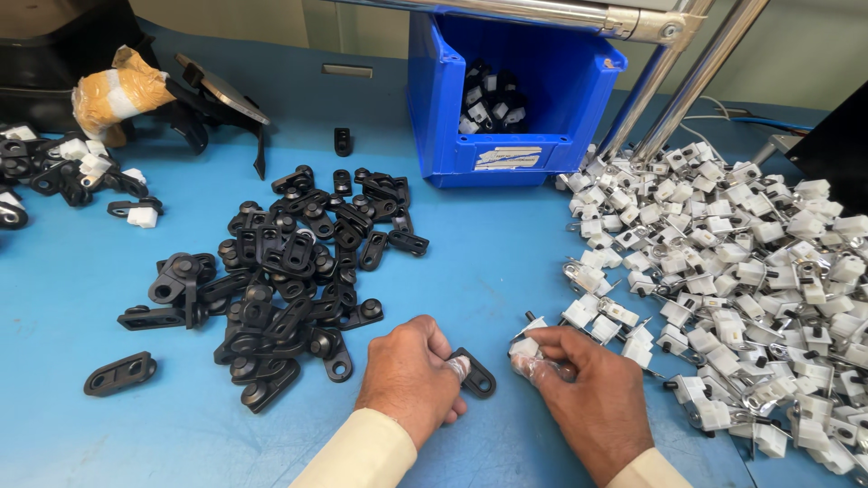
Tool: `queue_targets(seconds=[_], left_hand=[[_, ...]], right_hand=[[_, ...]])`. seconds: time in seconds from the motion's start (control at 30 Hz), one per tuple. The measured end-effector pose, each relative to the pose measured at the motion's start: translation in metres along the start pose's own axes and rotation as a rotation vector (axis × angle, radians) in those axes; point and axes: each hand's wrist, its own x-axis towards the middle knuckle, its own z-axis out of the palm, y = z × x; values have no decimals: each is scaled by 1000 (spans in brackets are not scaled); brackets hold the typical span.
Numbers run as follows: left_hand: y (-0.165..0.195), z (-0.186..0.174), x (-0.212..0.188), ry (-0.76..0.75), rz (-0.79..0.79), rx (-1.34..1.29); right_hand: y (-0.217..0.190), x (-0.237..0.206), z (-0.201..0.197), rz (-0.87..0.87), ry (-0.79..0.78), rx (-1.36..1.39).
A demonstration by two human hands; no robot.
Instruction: The person sits at a workbench assembling small clamp components. They pick a black link-shaped part from a pile, insert a white plastic piece with a screw into it, press the parts together, and place the assembled unit into a blue bin, repeating this cycle continuously.
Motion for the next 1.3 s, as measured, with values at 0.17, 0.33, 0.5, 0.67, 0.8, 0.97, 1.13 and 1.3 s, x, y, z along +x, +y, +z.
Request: queue_targets(seconds=[0.17, 0.33, 0.5, 0.67, 0.8, 0.97, 1.13, 1.3], left_hand=[[2, 2, 4, -3, -19, 6], [5, 6, 10, -22, -71, -33], [9, 15, 13, -37, -133, -106], [17, 12, 9, -73, -62, 155], [27, 6, 8, -116, -53, 392], [28, 4, 6, -142, -74, 357], [20, 1, 10, -186, -14, 265], [15, -2, 13, -241, 4, 231]], right_hand=[[11, 0, 10, -408, 141, -145], [12, 8, 5, -21, -91, 215], [4, 1, 12, -37, -110, 335], [-3, -3, 13, -69, -94, 219], [-8, -7, 12, -284, 22, 57], [-10, -10, 12, -260, 28, -45], [-2, -11, 16, -669, 164, -88], [3, -9, 19, -756, 181, -108]])
